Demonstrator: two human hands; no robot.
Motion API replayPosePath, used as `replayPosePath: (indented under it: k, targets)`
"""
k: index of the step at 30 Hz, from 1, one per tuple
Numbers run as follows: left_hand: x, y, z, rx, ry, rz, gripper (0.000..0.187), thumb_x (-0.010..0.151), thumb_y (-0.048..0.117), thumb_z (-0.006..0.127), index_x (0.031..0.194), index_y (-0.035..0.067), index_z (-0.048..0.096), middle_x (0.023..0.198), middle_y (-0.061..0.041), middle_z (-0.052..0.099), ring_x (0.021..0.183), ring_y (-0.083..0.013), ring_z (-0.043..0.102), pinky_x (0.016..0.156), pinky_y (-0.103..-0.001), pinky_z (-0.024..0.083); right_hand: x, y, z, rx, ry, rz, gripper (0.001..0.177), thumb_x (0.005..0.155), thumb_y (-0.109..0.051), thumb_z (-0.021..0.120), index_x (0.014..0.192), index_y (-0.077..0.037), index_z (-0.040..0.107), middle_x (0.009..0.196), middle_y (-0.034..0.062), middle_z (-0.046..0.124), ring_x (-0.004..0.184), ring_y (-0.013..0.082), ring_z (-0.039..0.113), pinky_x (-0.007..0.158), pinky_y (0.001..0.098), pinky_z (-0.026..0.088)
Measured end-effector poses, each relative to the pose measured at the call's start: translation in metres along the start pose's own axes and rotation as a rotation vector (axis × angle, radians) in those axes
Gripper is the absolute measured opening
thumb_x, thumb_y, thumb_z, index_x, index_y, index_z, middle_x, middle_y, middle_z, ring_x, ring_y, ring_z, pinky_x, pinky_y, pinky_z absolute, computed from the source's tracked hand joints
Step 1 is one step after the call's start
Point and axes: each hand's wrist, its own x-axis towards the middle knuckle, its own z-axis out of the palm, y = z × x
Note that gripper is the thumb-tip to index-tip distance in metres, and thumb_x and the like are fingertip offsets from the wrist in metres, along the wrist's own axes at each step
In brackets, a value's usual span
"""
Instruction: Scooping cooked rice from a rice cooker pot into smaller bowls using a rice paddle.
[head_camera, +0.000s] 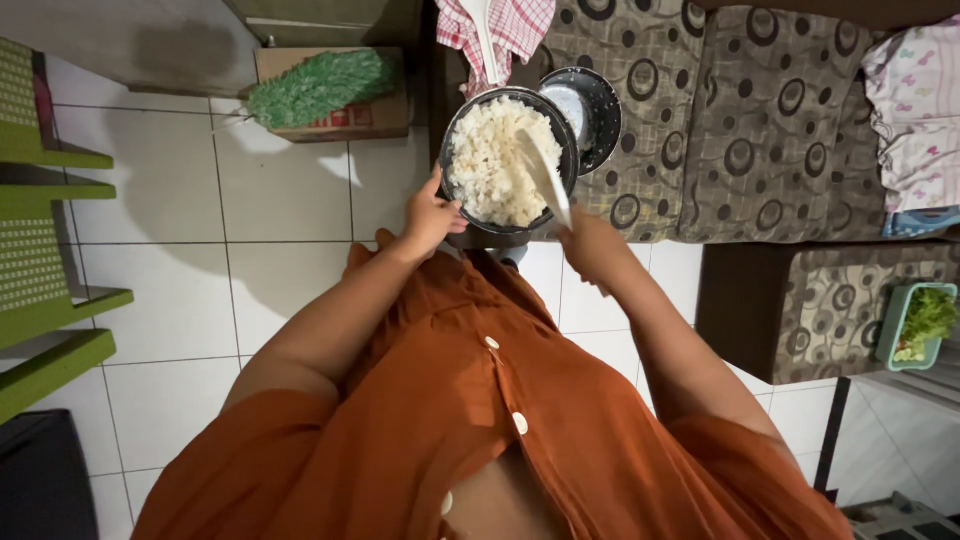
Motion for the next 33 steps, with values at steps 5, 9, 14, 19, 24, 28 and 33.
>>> replayPosePath:
  k: [5,9,14,19,24,28,33]
  targets:
    - [0.003,-0.002,0.008,-0.079,0.031,0.015,0.085,0.096,-0.005,0.056,0.165,0.024,0.017,0.087,-0.009,0.071,0.061,-0.0188,0.071,0.054,-0.033,0.063,0.098,0.052,0.071,-0.171,0.089,-0.169,0.039,0.107,-0.038,0.05,0.112,0.0,0.059,0.085,0.0237,0.071,0.067,0.0369,0.067,0.065,0.0501,0.055]
    - [0.006,-0.011,0.011,-0.071,0.056,0.065,0.087,0.096,-0.006,0.058,0.166,0.025,0.016,0.084,-0.012,0.07,0.058,-0.0192,0.07,0.053,-0.034,0.062,0.078,0.037,0.04,-0.198,0.096,-0.127,0.039,0.108,-0.037,0.045,0.114,-0.001,0.06,0.09,0.0241,0.072,0.07,0.0386,0.068,0.068,0.0501,0.056]
    - [0.004,-0.001,0.009,-0.105,0.048,0.013,0.088,0.095,-0.005,0.056,0.165,0.028,0.014,0.088,-0.012,0.071,0.057,-0.0199,0.07,0.053,-0.034,0.063,0.016,-0.002,-0.013,-0.2,-0.031,0.039,0.039,0.106,-0.039,0.041,0.123,-0.006,0.054,0.093,0.0226,0.072,0.066,0.0384,0.073,0.067,0.0494,0.06]
    - [-0.003,0.01,0.012,-0.08,0.055,-0.026,0.088,0.094,-0.004,0.056,0.165,0.029,0.016,0.089,-0.013,0.072,0.057,-0.0196,0.071,0.052,-0.034,0.063,0.048,0.008,0.017,-0.293,0.038,-0.072,0.042,0.105,-0.043,0.046,0.117,-0.006,0.061,0.101,0.0223,0.072,0.089,0.0398,0.07,0.082,0.0522,0.055]
    - [-0.012,0.023,0.022,-0.053,0.113,-0.014,0.088,0.09,-0.007,0.054,0.165,0.027,0.024,0.092,-0.016,0.073,0.055,-0.019,0.068,0.049,-0.033,0.06,0.095,0.025,0.036,-0.33,0.119,-0.114,0.042,0.106,-0.043,0.047,0.113,-0.005,0.065,0.109,0.0253,0.07,0.104,0.0461,0.066,0.091,0.0552,0.051]
    - [-0.012,0.031,0.029,-0.045,0.189,0.012,0.089,0.085,-0.008,0.053,0.163,0.028,0.027,0.108,-0.012,0.074,0.054,-0.0174,0.068,0.046,-0.033,0.06,0.093,0.04,0.018,-0.347,0.139,-0.155,0.041,0.104,-0.04,0.048,0.111,-0.004,0.066,0.11,0.0257,0.07,0.104,0.0465,0.066,0.091,0.0554,0.051]
    - [-0.008,0.024,0.019,-0.089,0.133,-0.04,0.094,0.084,-0.008,0.051,0.163,0.032,0.022,0.109,-0.013,0.074,0.054,-0.0178,0.068,0.047,-0.031,0.061,0.059,0.017,0.006,-0.366,0.125,-0.185,0.043,0.106,-0.04,0.047,0.111,-0.002,0.066,0.107,0.0264,0.071,0.101,0.0468,0.067,0.089,0.056,0.051]
